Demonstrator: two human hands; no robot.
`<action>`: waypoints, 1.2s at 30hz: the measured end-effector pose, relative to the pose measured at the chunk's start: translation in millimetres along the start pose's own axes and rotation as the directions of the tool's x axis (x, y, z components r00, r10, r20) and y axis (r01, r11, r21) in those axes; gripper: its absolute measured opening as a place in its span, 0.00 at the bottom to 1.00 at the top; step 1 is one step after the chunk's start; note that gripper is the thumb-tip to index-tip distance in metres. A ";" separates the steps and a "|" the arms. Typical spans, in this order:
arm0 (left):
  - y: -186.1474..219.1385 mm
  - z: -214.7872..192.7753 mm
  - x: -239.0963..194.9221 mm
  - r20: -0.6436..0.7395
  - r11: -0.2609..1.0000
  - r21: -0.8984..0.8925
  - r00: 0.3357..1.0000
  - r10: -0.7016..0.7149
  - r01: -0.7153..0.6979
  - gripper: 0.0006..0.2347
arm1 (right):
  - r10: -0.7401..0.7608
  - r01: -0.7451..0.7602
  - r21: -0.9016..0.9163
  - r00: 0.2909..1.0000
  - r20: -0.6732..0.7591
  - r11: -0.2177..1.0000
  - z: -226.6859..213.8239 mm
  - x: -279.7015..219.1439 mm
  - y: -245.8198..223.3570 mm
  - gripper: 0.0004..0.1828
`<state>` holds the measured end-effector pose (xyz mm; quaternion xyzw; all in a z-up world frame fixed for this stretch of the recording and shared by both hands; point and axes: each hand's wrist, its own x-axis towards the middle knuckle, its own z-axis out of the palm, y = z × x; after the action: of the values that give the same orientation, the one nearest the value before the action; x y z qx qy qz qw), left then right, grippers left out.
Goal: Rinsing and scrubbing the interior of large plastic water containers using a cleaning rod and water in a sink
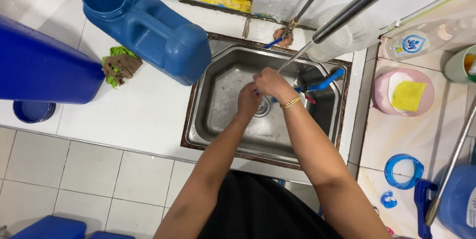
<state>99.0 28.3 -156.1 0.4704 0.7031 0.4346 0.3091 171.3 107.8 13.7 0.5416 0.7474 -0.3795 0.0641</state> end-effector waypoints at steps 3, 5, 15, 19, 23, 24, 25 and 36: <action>18.2 -24.8 -17.8 0.028 0.895 0.330 0.951 0.308 -0.300 0.23 | 0.026 -0.022 0.076 0.998 -0.051 0.997 -8.7 -2.0 4.4 0.26; 2.8 -33.1 -27.4 -0.034 0.851 0.302 0.887 0.461 -0.431 0.24 | 0.012 -0.006 0.090 0.997 -0.073 0.996 -5.3 10.9 17.4 0.26; 51.4 -31.4 -23.1 0.040 0.998 -0.053 0.998 -0.039 0.041 0.07 | -0.696 0.513 -0.706 0.717 0.039 0.488 30.0 30.2 62.7 0.15; 44.4 -16.6 -2.8 0.146 0.847 -0.358 0.919 -0.365 0.393 0.11 | -0.096 0.098 0.017 0.989 -0.108 0.995 -14.8 -2.1 13.5 0.29; 29.4 -31.1 -26.1 -0.151 0.956 -0.271 0.975 -0.161 0.116 0.17 | -0.026 0.040 0.116 0.992 -0.124 0.992 -7.4 24.7 42.3 0.28; 28.2 -37.6 -35.7 -0.210 0.934 -0.358 0.974 -0.081 0.001 0.18 | -0.012 0.026 0.152 0.995 -0.097 0.988 -11.3 20.9 40.0 0.28; 31.1 -39.8 -41.2 -0.209 0.935 -0.355 0.974 -0.082 0.003 0.18 | -0.011 0.026 0.155 0.995 -0.095 0.988 -12.5 19.8 36.8 0.28; 33.4 -2.7 -11.9 0.253 0.285 -0.790 0.712 -0.655 0.543 0.21 | -0.077 0.083 0.041 0.990 -0.116 0.996 3.1 22.5 -2.3 0.28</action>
<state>114.3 22.4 -124.5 -0.0575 0.5543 0.5875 0.5868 159.2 122.7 1.2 0.5334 0.7621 -0.3670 -0.0065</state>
